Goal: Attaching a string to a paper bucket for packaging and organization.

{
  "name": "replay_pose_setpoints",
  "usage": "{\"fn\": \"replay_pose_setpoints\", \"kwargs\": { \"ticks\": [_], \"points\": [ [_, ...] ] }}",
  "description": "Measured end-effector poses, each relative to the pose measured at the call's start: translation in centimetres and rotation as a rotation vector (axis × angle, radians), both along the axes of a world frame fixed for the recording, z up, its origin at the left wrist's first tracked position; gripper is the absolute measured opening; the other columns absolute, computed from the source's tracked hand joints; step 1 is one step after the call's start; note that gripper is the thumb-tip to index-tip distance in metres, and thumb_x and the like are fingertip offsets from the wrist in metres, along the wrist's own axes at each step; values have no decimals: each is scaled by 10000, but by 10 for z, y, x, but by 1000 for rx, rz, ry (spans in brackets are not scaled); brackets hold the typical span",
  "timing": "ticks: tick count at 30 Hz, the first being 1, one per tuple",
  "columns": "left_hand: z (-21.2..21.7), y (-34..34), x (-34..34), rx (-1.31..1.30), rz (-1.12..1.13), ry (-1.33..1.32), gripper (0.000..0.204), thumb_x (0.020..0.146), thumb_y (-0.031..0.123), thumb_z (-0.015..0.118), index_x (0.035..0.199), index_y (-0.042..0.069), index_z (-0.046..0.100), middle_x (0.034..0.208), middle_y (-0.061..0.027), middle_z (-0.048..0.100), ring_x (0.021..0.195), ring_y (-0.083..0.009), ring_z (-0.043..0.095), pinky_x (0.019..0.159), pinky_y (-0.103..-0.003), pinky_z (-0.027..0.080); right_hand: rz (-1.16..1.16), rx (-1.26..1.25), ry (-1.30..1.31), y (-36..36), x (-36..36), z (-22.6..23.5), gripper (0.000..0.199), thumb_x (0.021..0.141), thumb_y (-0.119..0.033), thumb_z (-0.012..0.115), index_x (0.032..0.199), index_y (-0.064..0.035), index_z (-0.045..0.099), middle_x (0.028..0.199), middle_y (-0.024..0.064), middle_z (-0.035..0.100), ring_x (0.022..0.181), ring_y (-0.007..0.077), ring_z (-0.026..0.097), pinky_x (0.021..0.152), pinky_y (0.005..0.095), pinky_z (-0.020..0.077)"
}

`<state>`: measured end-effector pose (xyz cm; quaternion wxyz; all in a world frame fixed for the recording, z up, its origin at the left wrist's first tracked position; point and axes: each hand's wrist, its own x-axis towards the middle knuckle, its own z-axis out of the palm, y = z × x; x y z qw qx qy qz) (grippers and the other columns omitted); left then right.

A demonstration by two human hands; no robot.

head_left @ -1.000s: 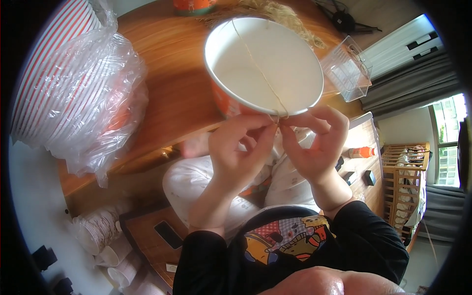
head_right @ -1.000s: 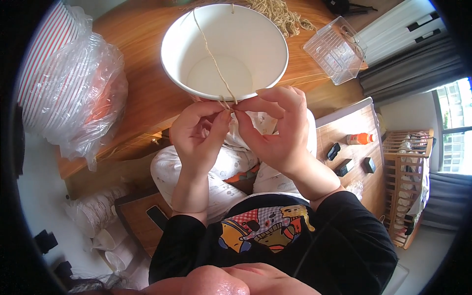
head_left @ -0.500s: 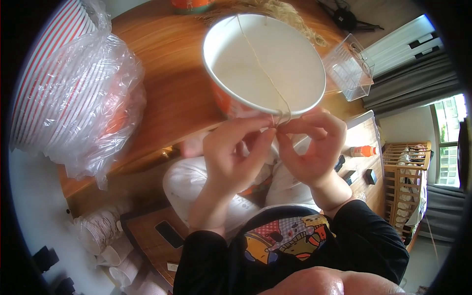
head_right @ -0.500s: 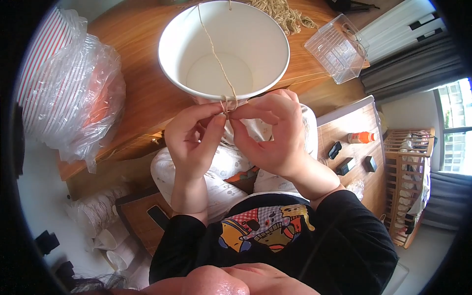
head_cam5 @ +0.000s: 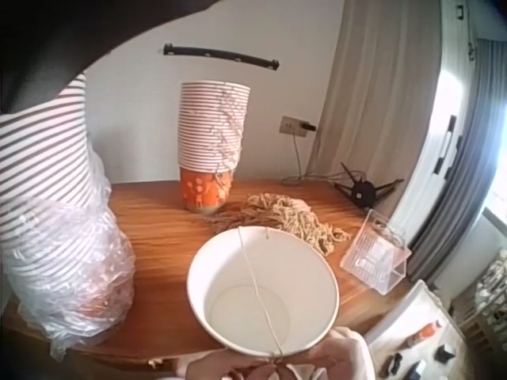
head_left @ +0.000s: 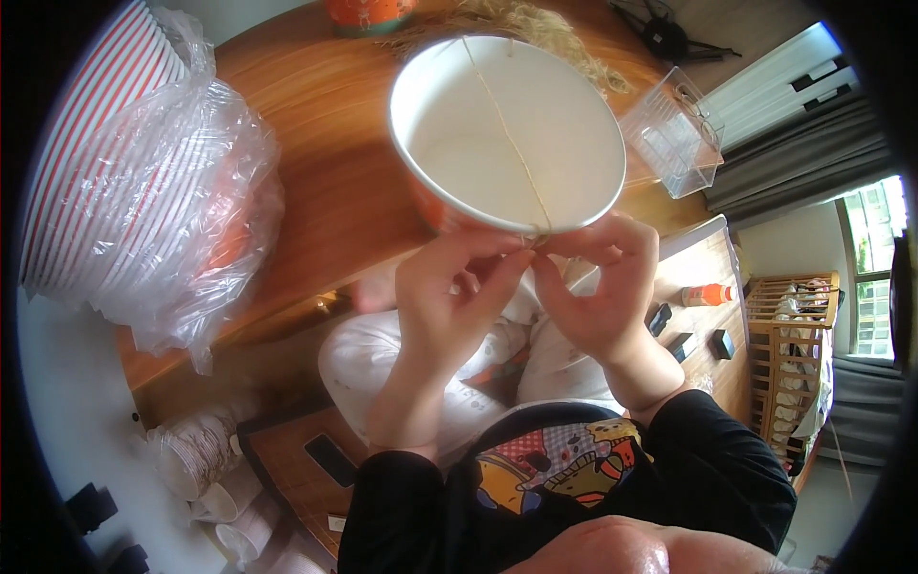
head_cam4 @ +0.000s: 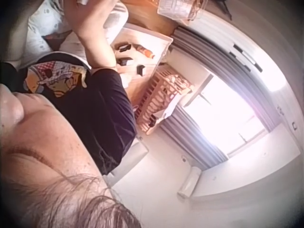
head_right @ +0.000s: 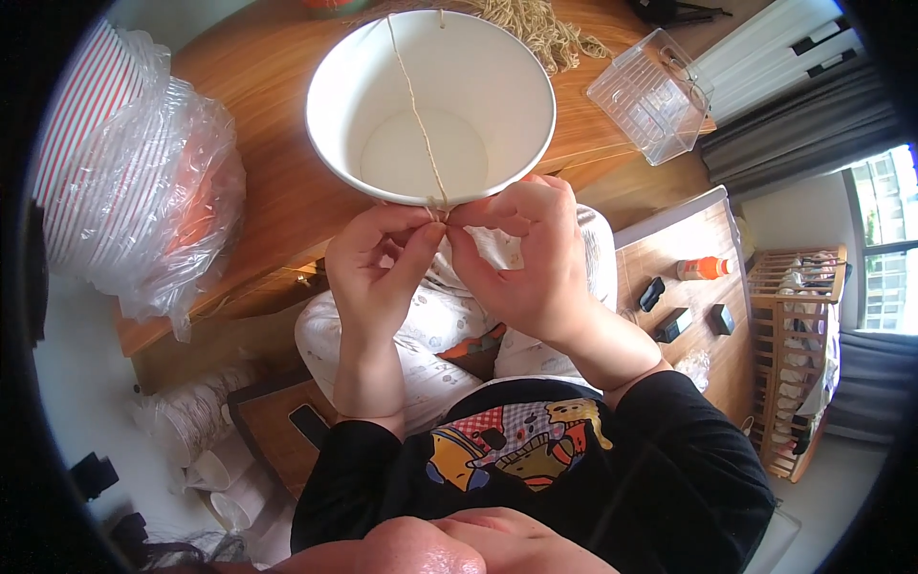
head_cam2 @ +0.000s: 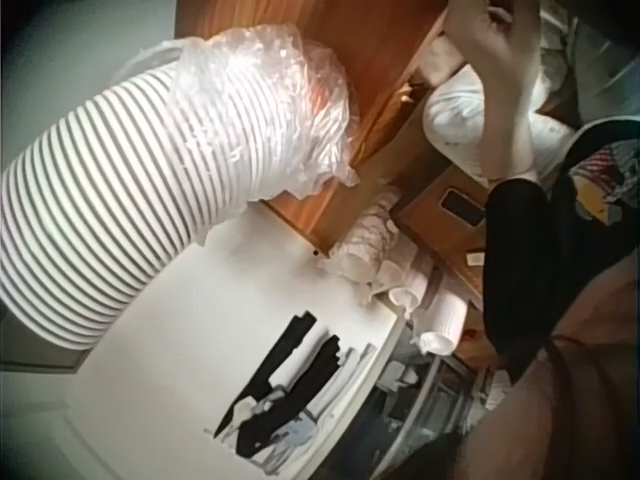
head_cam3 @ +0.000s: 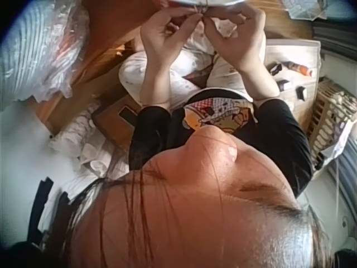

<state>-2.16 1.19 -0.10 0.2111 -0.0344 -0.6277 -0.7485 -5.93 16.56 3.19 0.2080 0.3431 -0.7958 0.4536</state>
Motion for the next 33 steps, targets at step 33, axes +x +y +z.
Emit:
{"fn": "replay_pose_setpoints", "kwargs": {
  "ticks": [33],
  "points": [
    [3, -3, 9, 564, -266, -41, 129, 888, 4, 670, 1017, 5, 675, 818, -28, 681, 618, -32, 561, 537, -166, 418, 202, -85, -72, 0, 0, 10, 459, 728, 69, 731, 1057, -67, 441, 885, 38, 705, 819, 203, 620, 830, 357, 396]
  ]
}}
